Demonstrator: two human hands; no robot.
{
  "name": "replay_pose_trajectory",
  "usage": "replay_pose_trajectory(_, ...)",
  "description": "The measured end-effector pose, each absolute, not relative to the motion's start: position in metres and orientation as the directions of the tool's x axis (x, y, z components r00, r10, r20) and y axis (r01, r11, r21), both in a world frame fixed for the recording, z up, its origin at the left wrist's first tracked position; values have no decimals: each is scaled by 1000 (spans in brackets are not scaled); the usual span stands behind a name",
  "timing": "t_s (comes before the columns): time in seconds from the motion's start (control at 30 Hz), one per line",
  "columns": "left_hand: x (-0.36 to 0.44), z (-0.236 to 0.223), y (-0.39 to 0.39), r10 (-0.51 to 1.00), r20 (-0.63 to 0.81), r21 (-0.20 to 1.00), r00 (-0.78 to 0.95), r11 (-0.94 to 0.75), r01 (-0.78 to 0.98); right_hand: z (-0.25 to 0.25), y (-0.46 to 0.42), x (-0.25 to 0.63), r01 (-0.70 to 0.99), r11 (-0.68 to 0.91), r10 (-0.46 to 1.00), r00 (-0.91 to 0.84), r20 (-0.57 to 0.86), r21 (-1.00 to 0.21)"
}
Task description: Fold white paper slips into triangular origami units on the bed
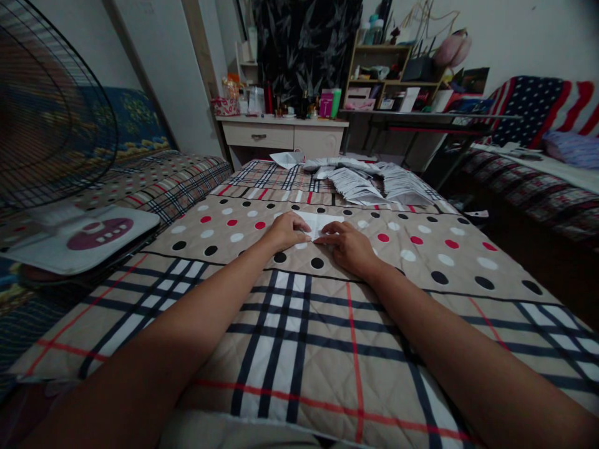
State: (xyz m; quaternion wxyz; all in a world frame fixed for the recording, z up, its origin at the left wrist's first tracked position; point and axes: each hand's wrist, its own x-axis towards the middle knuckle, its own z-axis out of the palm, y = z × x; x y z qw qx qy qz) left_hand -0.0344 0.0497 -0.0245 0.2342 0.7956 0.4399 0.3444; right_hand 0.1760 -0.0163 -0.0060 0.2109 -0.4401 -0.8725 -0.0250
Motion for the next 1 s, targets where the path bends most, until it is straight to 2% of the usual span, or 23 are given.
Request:
replay_pose_trajectory(0.37,-28,-21,41,884,340,637,322,-468,613,-3,-21,172,813,573,774,-496,395,-101)
replay_pose_trajectory(0.67,-29,-15,40,897,287,670,337,-439,598,1,-27,169,814,580,764,-553,333,24)
replay_pose_trajectory(1.0,-34,-17,48,880,320,592,352,-476,650,2,-28,167,822,570,775,-539,331,4)
